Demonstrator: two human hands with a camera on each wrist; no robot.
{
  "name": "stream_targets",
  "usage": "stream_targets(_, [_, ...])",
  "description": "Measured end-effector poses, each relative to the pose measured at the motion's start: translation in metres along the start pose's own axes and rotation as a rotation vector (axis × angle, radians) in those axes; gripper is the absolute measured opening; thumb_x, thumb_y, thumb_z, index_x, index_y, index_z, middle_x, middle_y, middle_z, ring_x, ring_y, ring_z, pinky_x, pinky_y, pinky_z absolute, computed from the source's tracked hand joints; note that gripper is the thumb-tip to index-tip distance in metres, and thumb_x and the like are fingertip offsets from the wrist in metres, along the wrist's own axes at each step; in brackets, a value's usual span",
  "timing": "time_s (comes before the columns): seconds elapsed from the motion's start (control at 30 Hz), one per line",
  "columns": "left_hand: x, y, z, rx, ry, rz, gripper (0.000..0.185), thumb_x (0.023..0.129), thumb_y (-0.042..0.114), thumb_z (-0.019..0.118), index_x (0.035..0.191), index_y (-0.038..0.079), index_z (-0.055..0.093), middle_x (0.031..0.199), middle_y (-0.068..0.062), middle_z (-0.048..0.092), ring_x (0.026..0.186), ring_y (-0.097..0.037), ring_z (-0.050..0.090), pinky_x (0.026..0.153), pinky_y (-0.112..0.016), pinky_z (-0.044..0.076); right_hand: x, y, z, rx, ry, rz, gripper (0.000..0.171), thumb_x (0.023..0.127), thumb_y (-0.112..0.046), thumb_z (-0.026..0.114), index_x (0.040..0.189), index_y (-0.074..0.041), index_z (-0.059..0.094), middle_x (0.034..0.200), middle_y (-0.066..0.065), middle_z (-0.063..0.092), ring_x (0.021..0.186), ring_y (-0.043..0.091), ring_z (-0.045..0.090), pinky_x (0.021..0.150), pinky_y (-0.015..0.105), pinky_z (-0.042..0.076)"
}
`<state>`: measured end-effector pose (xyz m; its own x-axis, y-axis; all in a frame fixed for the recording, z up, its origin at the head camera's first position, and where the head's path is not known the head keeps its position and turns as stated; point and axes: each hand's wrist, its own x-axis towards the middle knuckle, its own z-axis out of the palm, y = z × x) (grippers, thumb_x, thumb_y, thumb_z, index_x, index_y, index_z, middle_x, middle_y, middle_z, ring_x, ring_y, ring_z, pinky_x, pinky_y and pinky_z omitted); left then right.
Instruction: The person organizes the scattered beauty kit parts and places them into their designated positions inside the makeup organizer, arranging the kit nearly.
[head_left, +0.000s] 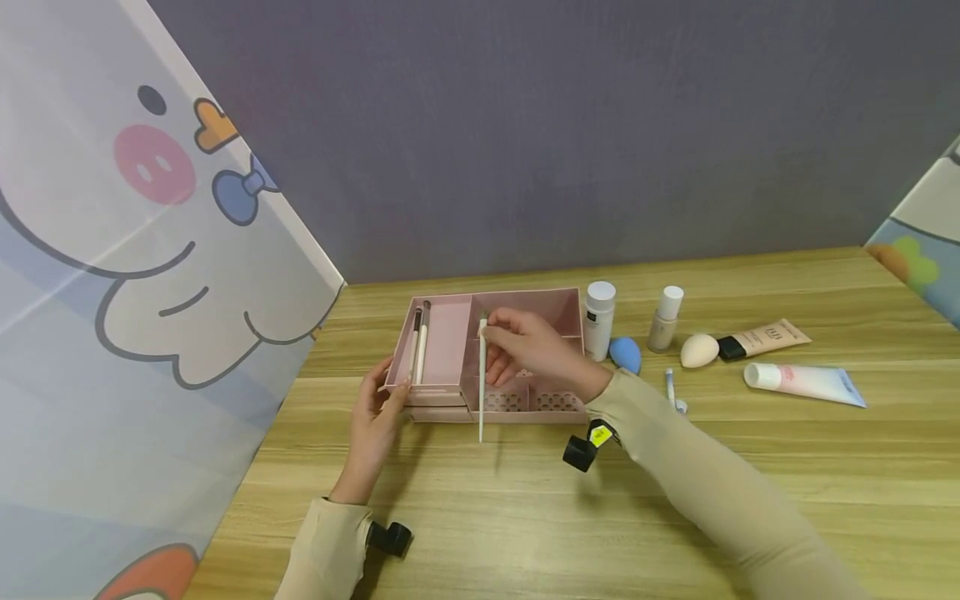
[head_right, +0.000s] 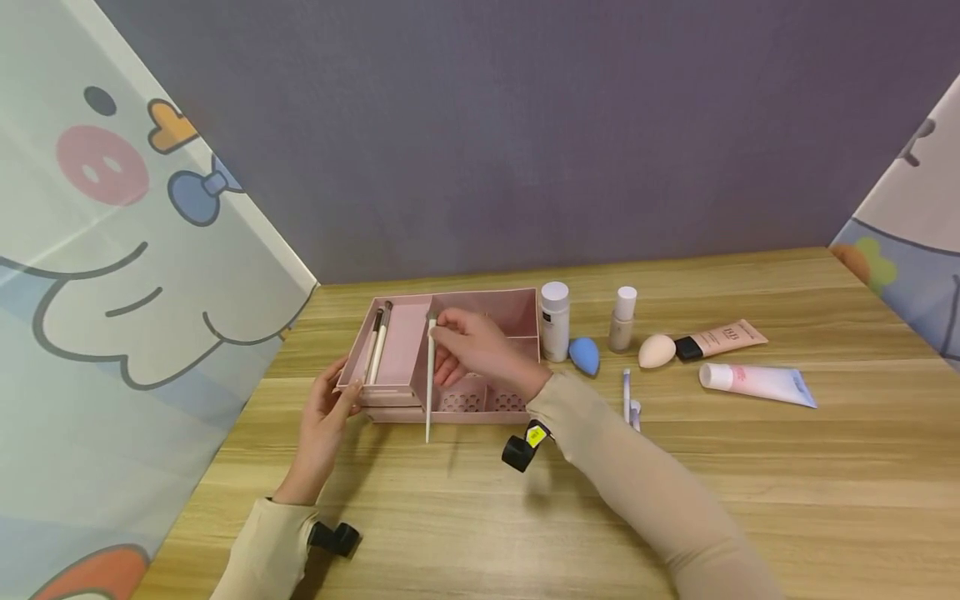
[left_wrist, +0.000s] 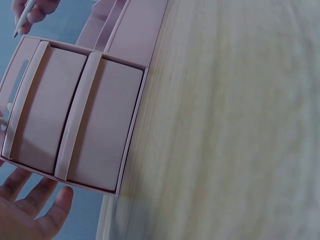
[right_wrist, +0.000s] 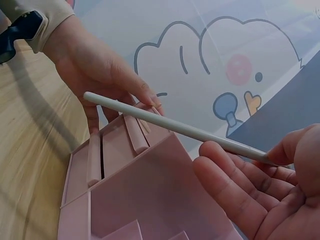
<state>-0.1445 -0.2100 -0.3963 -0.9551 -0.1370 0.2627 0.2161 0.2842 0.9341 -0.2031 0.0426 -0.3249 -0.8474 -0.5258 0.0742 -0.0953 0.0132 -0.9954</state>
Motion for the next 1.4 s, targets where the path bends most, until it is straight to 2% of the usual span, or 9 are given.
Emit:
stream_targets(0.43, [0.0,0.001,0.001,-0.033,0.01,-0.001,0.045,0.1,0.006,0.057,0.144,0.0,0.046,0.126,-0.023,0.052,0.097,-0.008,0.056,0.075,-0.02,0.051,0.018,-0.002,0.01,0.131,0.044,0.064,0.017,0.105,-0.01,0.038,0.094,0.001,0.045,0.072,0.013,0.058,0.057,0.022,0.067,0.059,0.042,0.06])
stream_targets(0.67, [0.0,0.002,0.001,-0.028,0.002,-0.005,0.047,0.101,0.006,0.057,0.145,0.001,0.044,0.13,-0.023,0.051,0.1,-0.005,0.056,0.078,-0.019,0.05,0.031,0.0,0.011,0.208,0.062,0.094,0.018,0.105,-0.01,0.034,0.094,0.0,0.043,0.067,0.013,0.058,0.053,0.023,0.066,0.058,0.045,0.059])
stream_targets(0.93, [0.0,0.0,0.002,-0.043,-0.002,-0.004,0.047,0.1,0.005,0.056,0.145,0.0,0.044,0.131,-0.024,0.051,0.096,-0.006,0.056,0.075,-0.022,0.053,0.042,0.0,0.007,0.175,0.08,0.073,0.021,0.107,-0.013,0.034,0.096,0.0,0.045,0.068,0.014,0.061,0.055,0.023,0.068,0.058,0.041,0.059])
stream_targets(1.23, [-0.001,0.0,0.001,-0.034,-0.003,-0.001,0.047,0.1,0.004,0.056,0.145,-0.001,0.044,0.133,-0.024,0.051,0.095,-0.006,0.056,0.077,-0.021,0.052,0.053,-0.006,0.007,0.198,0.099,0.07,0.019,0.107,-0.013,0.034,0.096,0.0,0.043,0.072,0.017,0.062,0.057,0.024,0.068,0.059,0.039,0.06])
stream_targets(1.4, [0.0,0.001,0.002,-0.031,-0.002,0.0,0.046,0.1,0.005,0.056,0.145,-0.001,0.044,0.133,-0.024,0.051,0.095,-0.005,0.056,0.077,-0.021,0.052,0.062,-0.005,0.004,0.22,0.111,0.079,0.018,0.107,-0.014,0.034,0.102,0.001,0.042,0.074,0.02,0.062,0.058,0.025,0.068,0.061,0.04,0.06])
